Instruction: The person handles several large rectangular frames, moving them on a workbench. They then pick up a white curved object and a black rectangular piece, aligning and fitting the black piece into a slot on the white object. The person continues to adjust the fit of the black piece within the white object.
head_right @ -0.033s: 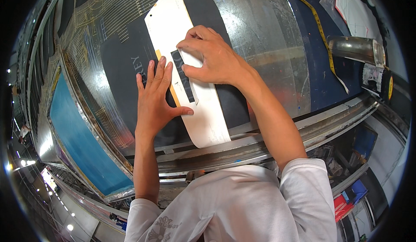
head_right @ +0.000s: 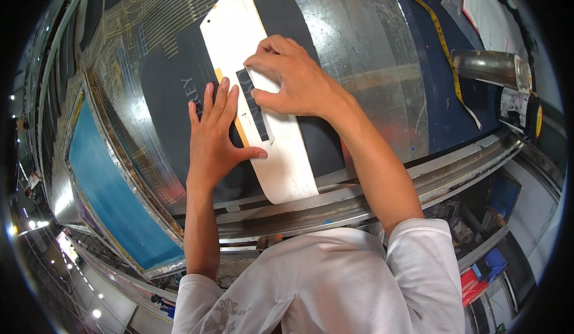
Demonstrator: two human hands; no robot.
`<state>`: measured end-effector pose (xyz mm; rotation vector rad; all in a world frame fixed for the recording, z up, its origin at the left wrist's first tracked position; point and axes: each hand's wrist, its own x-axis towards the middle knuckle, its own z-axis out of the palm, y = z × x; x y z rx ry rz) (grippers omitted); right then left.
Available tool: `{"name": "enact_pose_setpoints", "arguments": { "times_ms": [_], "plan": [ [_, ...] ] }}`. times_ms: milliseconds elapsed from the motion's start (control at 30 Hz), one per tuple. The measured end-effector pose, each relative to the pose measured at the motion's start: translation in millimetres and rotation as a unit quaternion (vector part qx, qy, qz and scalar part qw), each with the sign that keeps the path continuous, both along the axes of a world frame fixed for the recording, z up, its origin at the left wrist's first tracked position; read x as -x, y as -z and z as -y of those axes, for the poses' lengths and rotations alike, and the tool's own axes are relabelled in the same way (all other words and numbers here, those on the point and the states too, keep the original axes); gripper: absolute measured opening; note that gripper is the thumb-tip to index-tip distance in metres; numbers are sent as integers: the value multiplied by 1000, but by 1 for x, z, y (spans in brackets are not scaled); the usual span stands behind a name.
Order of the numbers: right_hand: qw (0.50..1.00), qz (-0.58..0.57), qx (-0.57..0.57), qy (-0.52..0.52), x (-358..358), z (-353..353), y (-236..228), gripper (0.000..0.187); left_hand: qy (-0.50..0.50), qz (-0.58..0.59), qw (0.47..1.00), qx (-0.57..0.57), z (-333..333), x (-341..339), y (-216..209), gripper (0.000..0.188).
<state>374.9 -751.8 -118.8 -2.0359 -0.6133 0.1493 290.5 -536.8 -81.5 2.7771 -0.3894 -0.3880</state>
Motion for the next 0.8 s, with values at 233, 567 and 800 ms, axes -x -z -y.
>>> {"name": "enact_pose_setpoints", "arguments": {
  "times_ms": [233,567,800],
  "plan": [
    [1000,-10,-23,5,2,1,-1,43,-2,19,1000,2,-1,3,1,128],
    [989,138,52,-25,23,9,-5,38,4,20,1000,-23,-1,-1,4,134],
    [986,129,95,-52,52,14,-7,45,6,21,1000,-20,-3,0,7,136]
  ]
}}
